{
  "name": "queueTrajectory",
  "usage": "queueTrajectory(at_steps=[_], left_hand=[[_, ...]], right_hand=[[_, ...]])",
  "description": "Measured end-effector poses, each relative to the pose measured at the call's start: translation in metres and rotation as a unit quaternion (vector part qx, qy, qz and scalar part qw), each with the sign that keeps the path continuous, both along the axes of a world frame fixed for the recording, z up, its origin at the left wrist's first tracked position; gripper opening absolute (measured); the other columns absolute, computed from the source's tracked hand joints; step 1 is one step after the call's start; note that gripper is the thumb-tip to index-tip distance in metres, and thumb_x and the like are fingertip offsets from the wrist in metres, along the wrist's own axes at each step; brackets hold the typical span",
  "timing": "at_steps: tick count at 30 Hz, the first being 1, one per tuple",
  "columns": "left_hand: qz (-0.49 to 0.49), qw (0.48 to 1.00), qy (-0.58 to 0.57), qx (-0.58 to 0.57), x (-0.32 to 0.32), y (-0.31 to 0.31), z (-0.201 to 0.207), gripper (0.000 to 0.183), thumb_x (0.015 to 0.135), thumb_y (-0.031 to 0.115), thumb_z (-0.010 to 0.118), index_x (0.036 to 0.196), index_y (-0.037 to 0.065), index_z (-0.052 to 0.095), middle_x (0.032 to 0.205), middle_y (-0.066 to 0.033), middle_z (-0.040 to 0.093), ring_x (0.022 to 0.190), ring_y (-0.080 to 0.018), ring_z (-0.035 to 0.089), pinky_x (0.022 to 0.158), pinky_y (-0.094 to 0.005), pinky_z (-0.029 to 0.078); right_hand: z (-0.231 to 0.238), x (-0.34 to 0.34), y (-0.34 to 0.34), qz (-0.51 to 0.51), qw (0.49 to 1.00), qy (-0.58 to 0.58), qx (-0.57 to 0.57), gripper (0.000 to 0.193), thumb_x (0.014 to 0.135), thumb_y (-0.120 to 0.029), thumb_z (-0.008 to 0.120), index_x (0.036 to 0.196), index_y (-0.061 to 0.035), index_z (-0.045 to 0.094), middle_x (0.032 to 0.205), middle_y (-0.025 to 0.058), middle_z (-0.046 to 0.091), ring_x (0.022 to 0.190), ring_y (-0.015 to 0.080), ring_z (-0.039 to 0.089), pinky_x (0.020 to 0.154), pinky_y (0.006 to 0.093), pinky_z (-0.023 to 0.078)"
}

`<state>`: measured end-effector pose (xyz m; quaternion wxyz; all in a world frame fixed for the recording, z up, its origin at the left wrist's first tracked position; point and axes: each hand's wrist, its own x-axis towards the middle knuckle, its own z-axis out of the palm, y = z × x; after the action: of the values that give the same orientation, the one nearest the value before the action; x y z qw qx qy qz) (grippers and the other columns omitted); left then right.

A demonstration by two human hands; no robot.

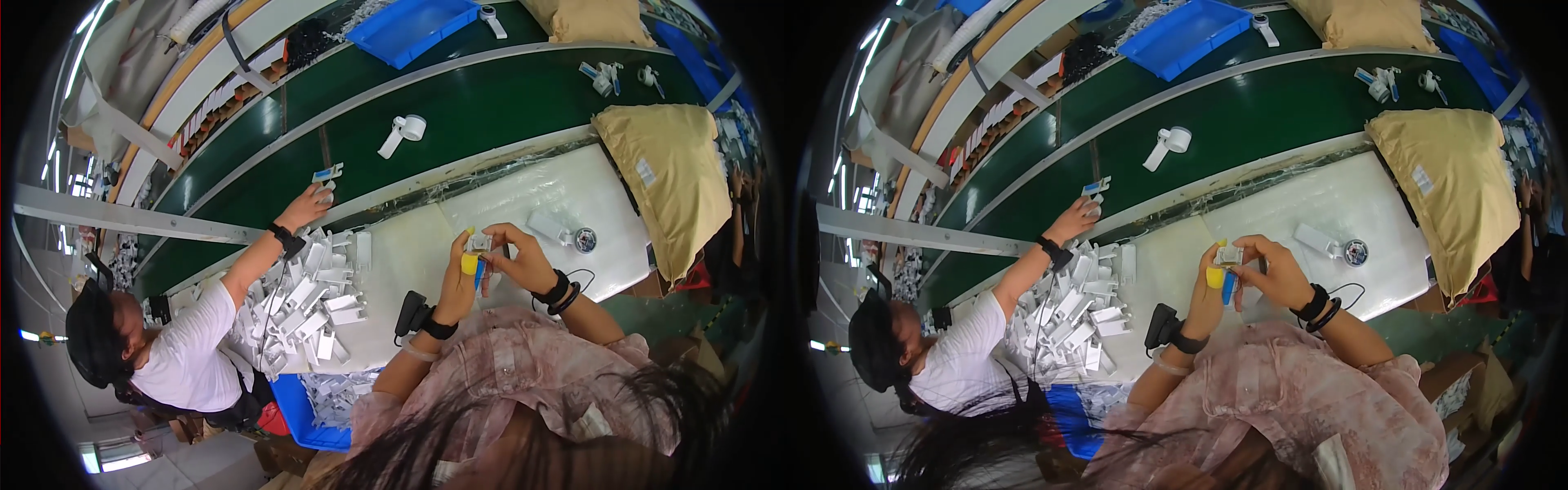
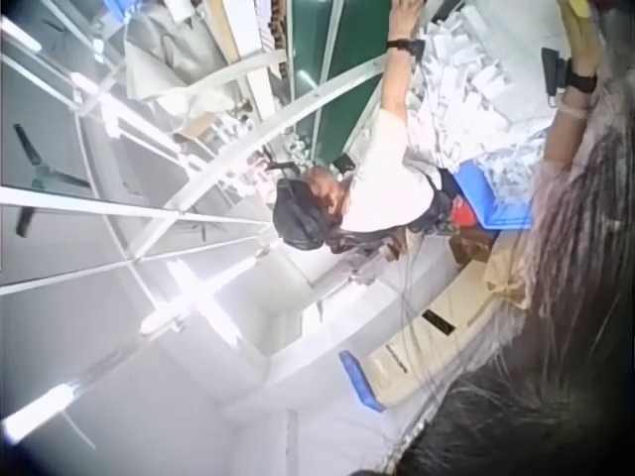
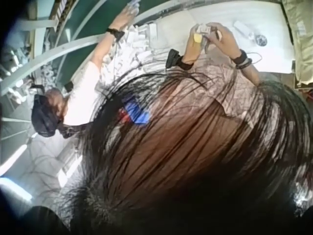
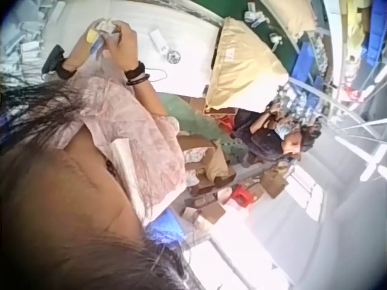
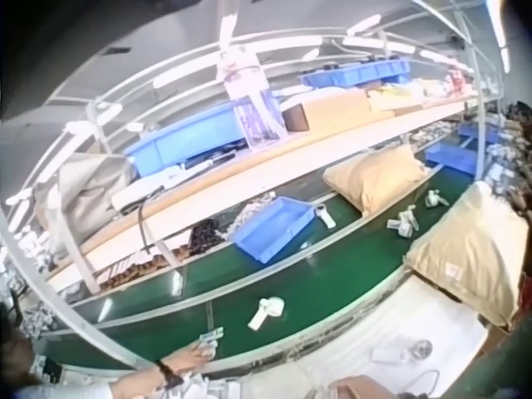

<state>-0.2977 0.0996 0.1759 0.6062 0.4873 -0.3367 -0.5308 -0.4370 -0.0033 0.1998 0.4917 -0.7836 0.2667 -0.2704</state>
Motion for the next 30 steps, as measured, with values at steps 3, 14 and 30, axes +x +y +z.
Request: queueTrajectory(at_steps=[3, 14, 30], left_hand=[[-0.002, 0.997, -0.07, -0.012, 0.017, -0.025, -0.012, 0.049, 0.104, 0.025, 0.038, 0.147, 0.006, 0.022, 0.103, -0.0103, 0.058, 0.074, -0.0116, 0.057, 0.057, -0.024, 0.048], [-0.229, 0.878, -0.398, 0.138, 0.03, -0.013, -0.061, 0.071, 0.074, 0.023, 0.074, 0.135, 0.003, 0.043, 0.127, -0.0168, 0.052, 0.115, -0.0327, 0.052, 0.091, -0.0396, 0.047], [0.015, 0.73, -0.683, 0.02, 0.045, -0.039, -0.053, 0.057, 0.075, 0.005, 0.068, 0.128, 0.001, 0.048, 0.123, -0.0189, 0.053, 0.113, -0.0386, 0.051, 0.091, -0.0455, 0.046]], right_hand=[[-0.02, 0.012, -0.027, 0.006, 0.99, -0.059, 0.129, 0.038, 0.084, -0.001, 0.068, 0.12, -0.0035, 0.054, 0.09, 0.0041, 0.06, 0.08, 0.013, 0.062, 0.071, 0.0274, 0.05], [-0.113, 0.08, -0.238, -0.179, 0.97, -0.093, 0.139, 0.035, 0.089, -0.002, 0.064, 0.121, 0.0014, 0.052, 0.099, 0.0088, 0.067, 0.091, 0.0132, 0.064, 0.082, 0.0264, 0.051], [-0.099, 0.005, -0.097, 0.062, 0.988, 0.134, 0.033, 0.026, 0.086, -0.014, 0.063, 0.11, -0.0044, 0.061, 0.094, 0.0134, 0.065, 0.081, 0.0257, 0.065, 0.068, 0.0363, 0.052]])
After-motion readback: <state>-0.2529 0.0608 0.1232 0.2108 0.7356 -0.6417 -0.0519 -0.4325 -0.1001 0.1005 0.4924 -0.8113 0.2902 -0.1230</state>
